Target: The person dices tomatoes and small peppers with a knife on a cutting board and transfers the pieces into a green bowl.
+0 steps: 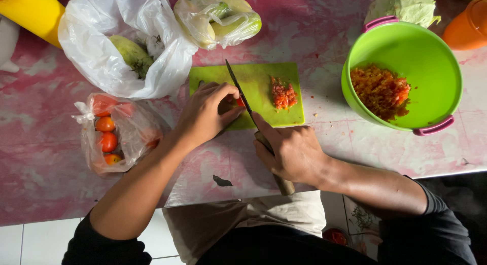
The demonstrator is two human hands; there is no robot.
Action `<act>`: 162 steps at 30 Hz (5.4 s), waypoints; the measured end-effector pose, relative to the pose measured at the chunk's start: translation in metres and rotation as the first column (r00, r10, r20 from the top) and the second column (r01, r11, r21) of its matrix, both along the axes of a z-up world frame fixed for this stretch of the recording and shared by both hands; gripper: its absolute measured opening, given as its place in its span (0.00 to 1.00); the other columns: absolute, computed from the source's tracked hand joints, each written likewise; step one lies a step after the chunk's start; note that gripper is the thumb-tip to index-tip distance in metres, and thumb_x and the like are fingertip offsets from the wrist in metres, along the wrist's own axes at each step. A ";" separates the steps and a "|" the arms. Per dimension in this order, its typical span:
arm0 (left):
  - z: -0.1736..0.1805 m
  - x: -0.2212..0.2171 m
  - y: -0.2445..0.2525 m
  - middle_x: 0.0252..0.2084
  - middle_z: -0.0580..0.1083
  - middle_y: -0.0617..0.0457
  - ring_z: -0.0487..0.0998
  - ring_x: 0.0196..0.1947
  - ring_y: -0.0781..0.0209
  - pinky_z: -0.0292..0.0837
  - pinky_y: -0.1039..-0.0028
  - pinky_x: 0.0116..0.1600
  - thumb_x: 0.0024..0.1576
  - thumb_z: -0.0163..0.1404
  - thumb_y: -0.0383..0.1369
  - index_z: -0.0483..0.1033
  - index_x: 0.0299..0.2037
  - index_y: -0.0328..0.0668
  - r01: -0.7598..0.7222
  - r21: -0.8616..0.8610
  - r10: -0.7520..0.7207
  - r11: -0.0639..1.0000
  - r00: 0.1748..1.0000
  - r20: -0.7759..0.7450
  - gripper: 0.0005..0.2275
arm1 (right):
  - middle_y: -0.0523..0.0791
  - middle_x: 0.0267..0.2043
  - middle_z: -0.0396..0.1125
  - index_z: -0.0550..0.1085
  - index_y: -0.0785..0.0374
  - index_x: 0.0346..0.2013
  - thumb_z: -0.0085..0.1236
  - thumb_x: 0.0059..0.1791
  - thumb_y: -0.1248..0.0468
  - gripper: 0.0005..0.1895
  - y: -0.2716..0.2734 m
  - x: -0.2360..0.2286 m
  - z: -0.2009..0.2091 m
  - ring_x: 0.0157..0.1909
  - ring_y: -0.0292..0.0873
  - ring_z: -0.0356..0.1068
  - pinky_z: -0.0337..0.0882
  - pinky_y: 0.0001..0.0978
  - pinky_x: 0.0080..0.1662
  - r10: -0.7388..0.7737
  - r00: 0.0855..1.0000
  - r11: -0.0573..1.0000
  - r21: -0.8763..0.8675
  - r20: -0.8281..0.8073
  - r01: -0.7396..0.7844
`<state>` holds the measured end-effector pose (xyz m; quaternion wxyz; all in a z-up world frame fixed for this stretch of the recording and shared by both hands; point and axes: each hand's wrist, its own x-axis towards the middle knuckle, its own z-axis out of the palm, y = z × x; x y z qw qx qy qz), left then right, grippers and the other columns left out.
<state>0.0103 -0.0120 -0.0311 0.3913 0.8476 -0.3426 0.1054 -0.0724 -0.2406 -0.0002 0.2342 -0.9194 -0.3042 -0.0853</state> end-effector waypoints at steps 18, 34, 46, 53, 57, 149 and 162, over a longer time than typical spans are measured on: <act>0.000 0.001 0.002 0.34 0.77 0.49 0.79 0.37 0.49 0.69 0.60 0.46 0.53 0.64 0.32 0.75 0.43 0.38 0.018 0.022 -0.018 1.000 0.999 0.028 0.13 | 0.47 0.23 0.71 0.69 0.73 0.61 0.59 0.48 0.60 0.29 0.003 -0.004 0.002 0.21 0.49 0.71 0.71 0.43 0.27 -0.015 0.998 0.999 0.039 0.065 0.012; 0.000 0.002 0.003 0.33 0.78 0.50 0.81 0.37 0.51 0.69 0.61 0.46 0.54 0.64 0.33 0.75 0.43 0.38 0.033 0.037 -0.035 0.999 0.998 0.048 0.13 | 0.47 0.20 0.70 0.69 0.75 0.61 0.61 0.48 0.62 0.29 0.004 -0.005 0.001 0.19 0.47 0.70 0.70 0.42 0.26 -0.012 0.999 1.000 0.023 0.044 0.011; 0.001 0.002 0.004 0.33 0.78 0.50 0.80 0.37 0.50 0.70 0.61 0.46 0.54 0.64 0.34 0.74 0.42 0.39 0.042 0.032 -0.044 0.999 0.998 0.052 0.13 | 0.47 0.21 0.71 0.69 0.74 0.61 0.60 0.48 0.61 0.30 0.005 -0.006 0.001 0.19 0.48 0.70 0.70 0.43 0.26 -0.014 0.999 1.000 0.009 0.052 0.014; 0.001 0.002 0.004 0.33 0.78 0.51 0.79 0.36 0.51 0.69 0.61 0.46 0.54 0.64 0.33 0.74 0.39 0.39 0.043 0.047 -0.045 0.998 0.998 0.044 0.12 | 0.46 0.17 0.69 0.69 0.73 0.62 0.60 0.48 0.61 0.30 0.005 -0.008 0.001 0.16 0.48 0.69 0.69 0.42 0.24 -0.020 1.000 1.000 -0.010 0.020 0.021; 0.001 0.002 0.004 0.33 0.78 0.51 0.80 0.36 0.52 0.69 0.62 0.47 0.53 0.64 0.32 0.75 0.40 0.39 0.050 0.045 -0.052 0.998 0.998 0.044 0.11 | 0.46 0.18 0.70 0.69 0.73 0.62 0.60 0.48 0.61 0.30 0.005 -0.008 0.002 0.17 0.47 0.69 0.68 0.42 0.24 -0.016 0.999 1.000 0.006 0.043 0.015; -0.015 -0.013 -0.014 0.49 0.75 0.51 0.73 0.54 0.48 0.65 0.57 0.60 0.55 0.56 0.24 0.78 0.47 0.38 -0.051 0.100 0.025 0.994 0.969 0.245 0.10 | 0.48 0.19 0.68 0.71 0.71 0.63 0.62 0.47 0.65 0.30 0.003 -0.046 -0.030 0.16 0.37 0.64 0.66 0.30 0.26 -0.213 0.954 0.863 0.418 -0.209 0.284; -0.020 -0.017 -0.007 0.34 0.77 0.55 0.75 0.41 0.55 0.64 0.58 0.55 0.59 0.60 0.30 0.79 0.37 0.42 -0.047 0.032 0.042 0.998 0.987 0.155 0.03 | 0.48 0.16 0.64 0.72 0.69 0.63 0.63 0.47 0.65 0.29 0.001 -0.049 -0.030 0.16 0.37 0.62 0.65 0.31 0.26 -0.181 0.959 0.875 0.410 -0.217 0.258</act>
